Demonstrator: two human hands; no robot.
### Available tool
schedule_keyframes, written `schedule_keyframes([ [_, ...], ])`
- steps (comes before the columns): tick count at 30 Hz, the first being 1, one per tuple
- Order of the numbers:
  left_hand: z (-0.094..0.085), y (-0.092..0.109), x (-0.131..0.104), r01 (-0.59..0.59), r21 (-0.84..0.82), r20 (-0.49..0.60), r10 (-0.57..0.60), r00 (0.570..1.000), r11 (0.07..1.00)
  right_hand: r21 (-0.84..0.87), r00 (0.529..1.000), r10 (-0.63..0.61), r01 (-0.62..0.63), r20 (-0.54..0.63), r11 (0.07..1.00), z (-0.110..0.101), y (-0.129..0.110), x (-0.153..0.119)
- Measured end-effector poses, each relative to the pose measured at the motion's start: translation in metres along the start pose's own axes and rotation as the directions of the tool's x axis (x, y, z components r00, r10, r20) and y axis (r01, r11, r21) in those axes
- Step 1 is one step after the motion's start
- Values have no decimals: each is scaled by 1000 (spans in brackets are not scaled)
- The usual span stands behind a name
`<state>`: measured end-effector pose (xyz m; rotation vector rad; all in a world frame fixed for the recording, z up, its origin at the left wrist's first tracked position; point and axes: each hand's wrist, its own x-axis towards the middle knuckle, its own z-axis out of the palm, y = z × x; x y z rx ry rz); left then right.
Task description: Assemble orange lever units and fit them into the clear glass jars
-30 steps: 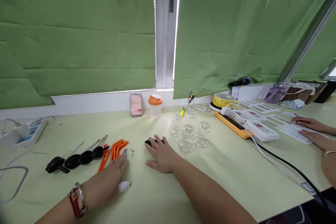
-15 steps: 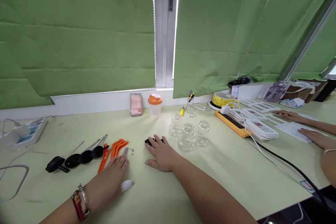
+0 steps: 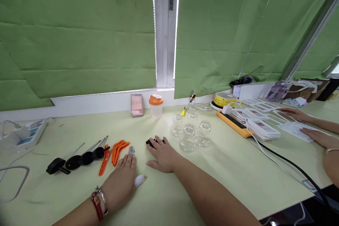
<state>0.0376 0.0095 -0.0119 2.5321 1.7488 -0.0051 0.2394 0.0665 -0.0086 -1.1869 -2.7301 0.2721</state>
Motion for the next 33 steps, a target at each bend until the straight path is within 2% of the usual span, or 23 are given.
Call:
schedule_keyframes([
  [6, -16, 16, -1, 41, 4, 74, -41, 996, 999, -3, 1000, -1, 1, -9, 1000, 1, -4, 0],
  [10, -21, 19, -1, 29, 29, 111, -32, 993, 999, -10, 1000, 12, -12, -10, 1000, 4, -8, 2],
  [21, -17, 18, 4, -24, 5, 86, 24, 996, 1000, -29, 999, 44, -45, -26, 999, 6, -13, 3],
  [27, -8, 16, 4, 41, 38, 37, -42, 998, 998, -29, 998, 59, -59, -2, 998, 7, -13, 3],
  [33, -9, 14, 4, 22, 25, 35, -23, 999, 999, -23, 998, 52, -52, -22, 998, 7, -13, 3],
])
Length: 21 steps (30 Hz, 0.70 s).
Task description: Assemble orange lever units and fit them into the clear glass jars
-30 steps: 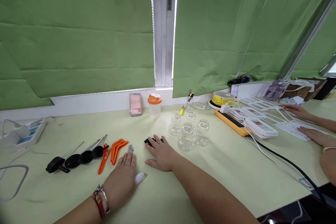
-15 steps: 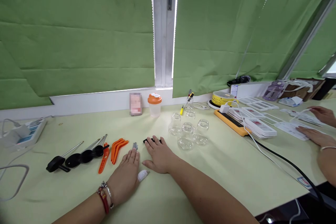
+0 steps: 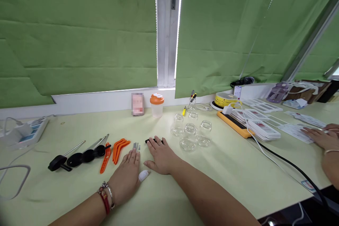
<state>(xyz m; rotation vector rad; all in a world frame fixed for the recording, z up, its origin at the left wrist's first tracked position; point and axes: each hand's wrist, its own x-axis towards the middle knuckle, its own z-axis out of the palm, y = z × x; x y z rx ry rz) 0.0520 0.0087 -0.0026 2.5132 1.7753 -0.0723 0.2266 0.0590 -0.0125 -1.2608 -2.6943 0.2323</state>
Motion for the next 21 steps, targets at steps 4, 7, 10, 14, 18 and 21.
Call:
schedule_keyframes([
  [4, -2, 0, 0, -7, -5, -4, 7, 1000, 1000, -9, 1000, -2, 2, -6, 1000, 0, 0, 0],
  [7, -2, 0, 0, -16, 10, -16, 16, 1000, 1000, -19, 1000, -1, 1, -1, 1000, 1, 0, 0],
  [10, 1, -1, -1, -24, 26, -39, 25, 999, 999, -27, 1000, 3, -3, -6, 1000, 1, 0, 0],
  [14, 4, -3, -1, 1, 35, -121, 3, 993, 999, -37, 1000, 7, -8, -22, 999, 1, -1, 0],
  [18, -10, -20, 0, 21, 113, -233, 6, 973, 993, -40, 999, 9, -10, -35, 999, 0, -2, -2],
  [21, -32, -51, 0, 128, 163, -349, -63, 935, 978, -43, 999, -1, -1, -41, 999, -2, -3, -3],
])
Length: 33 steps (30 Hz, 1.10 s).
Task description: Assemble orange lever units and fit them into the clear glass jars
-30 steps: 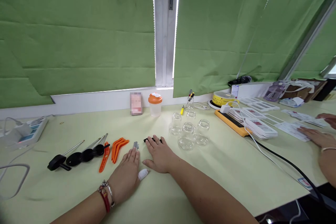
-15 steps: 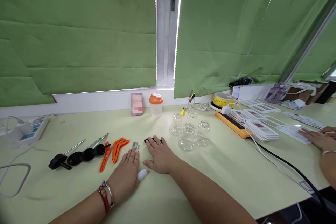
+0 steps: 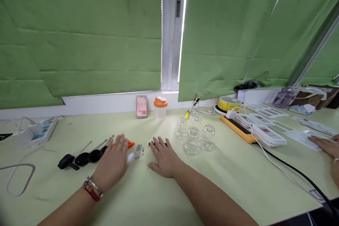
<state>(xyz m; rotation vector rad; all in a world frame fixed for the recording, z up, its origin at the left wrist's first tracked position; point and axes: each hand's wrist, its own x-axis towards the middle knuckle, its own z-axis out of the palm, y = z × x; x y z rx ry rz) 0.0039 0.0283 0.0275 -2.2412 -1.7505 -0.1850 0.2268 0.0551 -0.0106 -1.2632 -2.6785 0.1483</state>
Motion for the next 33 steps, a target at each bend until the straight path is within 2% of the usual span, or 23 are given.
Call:
schedule_keyframes([
  [1, -4, -14, 3, 45, 21, -13, -45, 999, 999, -2, 1000, -5, 5, -3, 1000, -1, 0, 0],
  [3, -10, -40, 7, 123, 10, 38, -123, 992, 992, -10, 1000, -13, 13, -13, 1000, -1, -1, -1],
  [5, -12, -61, 9, 178, -62, 170, -165, 971, 982, -20, 1000, -17, 17, -20, 1000, -1, -2, -1],
  [6, -10, -69, 9, 191, -71, 202, -173, 964, 979, -26, 1000, -19, 18, -23, 999, -1, -2, -1],
  [11, 6, -82, 12, 217, -102, 243, -187, 952, 971, -80, 998, -38, 34, -47, 996, -5, -5, 0],
  [15, 15, -83, 13, 229, -143, 247, -190, 950, 963, -149, 988, -116, 101, -99, 984, -8, -24, 6],
  [20, 16, -85, 12, 230, -205, 174, -196, 965, 951, -231, 956, -249, 210, -155, 950, 2, -67, 28],
  [24, 14, -86, 13, 270, -266, 83, -257, 963, 925, -319, 915, -376, 316, -148, 894, 13, -98, 48],
  [28, 10, -87, 16, 319, -365, -43, -358, 933, 875, -417, 873, -467, 374, -145, 829, 21, -119, 68],
  [33, 8, -85, 18, 304, -488, -208, -448, 870, 818, -516, 832, -548, 435, -82, 738, 24, -135, 78],
])
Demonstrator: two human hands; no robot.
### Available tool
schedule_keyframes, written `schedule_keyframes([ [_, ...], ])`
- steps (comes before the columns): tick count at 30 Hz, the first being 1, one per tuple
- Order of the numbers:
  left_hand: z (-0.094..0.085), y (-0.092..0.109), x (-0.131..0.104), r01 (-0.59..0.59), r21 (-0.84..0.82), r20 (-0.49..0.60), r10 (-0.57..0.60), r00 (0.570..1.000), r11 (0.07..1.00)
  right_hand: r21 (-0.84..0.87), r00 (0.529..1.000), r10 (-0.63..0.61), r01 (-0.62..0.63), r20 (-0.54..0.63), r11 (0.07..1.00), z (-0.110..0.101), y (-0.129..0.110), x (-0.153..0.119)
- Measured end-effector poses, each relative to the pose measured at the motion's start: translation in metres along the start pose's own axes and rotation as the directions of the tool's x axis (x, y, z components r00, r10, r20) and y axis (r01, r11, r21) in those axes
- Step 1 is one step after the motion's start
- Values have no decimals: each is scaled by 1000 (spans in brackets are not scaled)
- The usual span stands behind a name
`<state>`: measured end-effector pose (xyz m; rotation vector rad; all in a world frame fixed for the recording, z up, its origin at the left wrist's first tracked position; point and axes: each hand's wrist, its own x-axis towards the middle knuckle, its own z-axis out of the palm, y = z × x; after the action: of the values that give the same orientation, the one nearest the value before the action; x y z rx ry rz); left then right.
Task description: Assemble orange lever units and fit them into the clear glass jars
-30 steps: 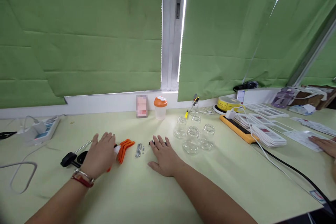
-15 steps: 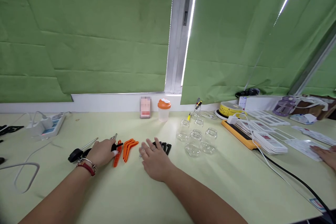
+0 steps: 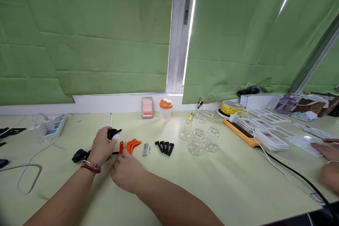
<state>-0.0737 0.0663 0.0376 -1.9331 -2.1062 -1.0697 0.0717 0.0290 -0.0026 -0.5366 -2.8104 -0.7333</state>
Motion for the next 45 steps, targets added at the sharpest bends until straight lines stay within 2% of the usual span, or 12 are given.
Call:
schedule_keyframes([
  [5, 2, 5, -3, 0, -157, -90, -15, 996, 988, -2, 990, -141, 141, -4, 990, -9, -8, -14],
  [11, 1, 13, -7, -50, -253, -77, 31, 997, 966, 69, 973, -130, 146, -190, 987, -7, -10, -59],
  [15, 2, 19, -13, 34, -377, 68, -9, 998, 926, 263, 968, -23, 90, -249, 961, -8, -4, -97],
  [19, 5, 27, -21, 140, -618, 284, 54, 957, 774, 460, 944, 229, -98, -239, 883, -20, 9, -129],
  [21, 6, 31, -25, 173, -705, 356, 133, 925, 688, 605, 874, 421, -202, -242, 770, -27, 20, -137],
  [24, 7, 36, -31, 243, -701, 495, 213, 842, 671, 839, 643, 731, -249, -230, 483, -30, 37, -139],
  [27, 8, 37, -34, 254, -639, 602, 267, 752, 726, 986, 386, 922, -149, -16, 79, -25, 52, -138],
  [30, 7, 38, -35, 212, -612, 635, 313, 706, 762, 962, 261, 931, 25, 255, -271, -22, 64, -141],
  [32, 5, 40, -36, 168, -574, 646, 317, 695, 802, 913, 232, 908, 138, 348, -385, -21, 71, -144],
  [37, 0, 50, -39, 40, -504, 652, 349, 673, 863, 773, 204, 855, 367, 476, -518, -19, 80, -148],
  [41, -3, 55, -42, 51, -511, 684, 370, 629, 858, 716, 231, 804, 367, 548, -594, -16, 78, -145],
  [45, -5, 59, -42, 90, -511, 712, 362, 601, 855, 736, 293, 777, 258, 557, -626, -14, 71, -142],
])
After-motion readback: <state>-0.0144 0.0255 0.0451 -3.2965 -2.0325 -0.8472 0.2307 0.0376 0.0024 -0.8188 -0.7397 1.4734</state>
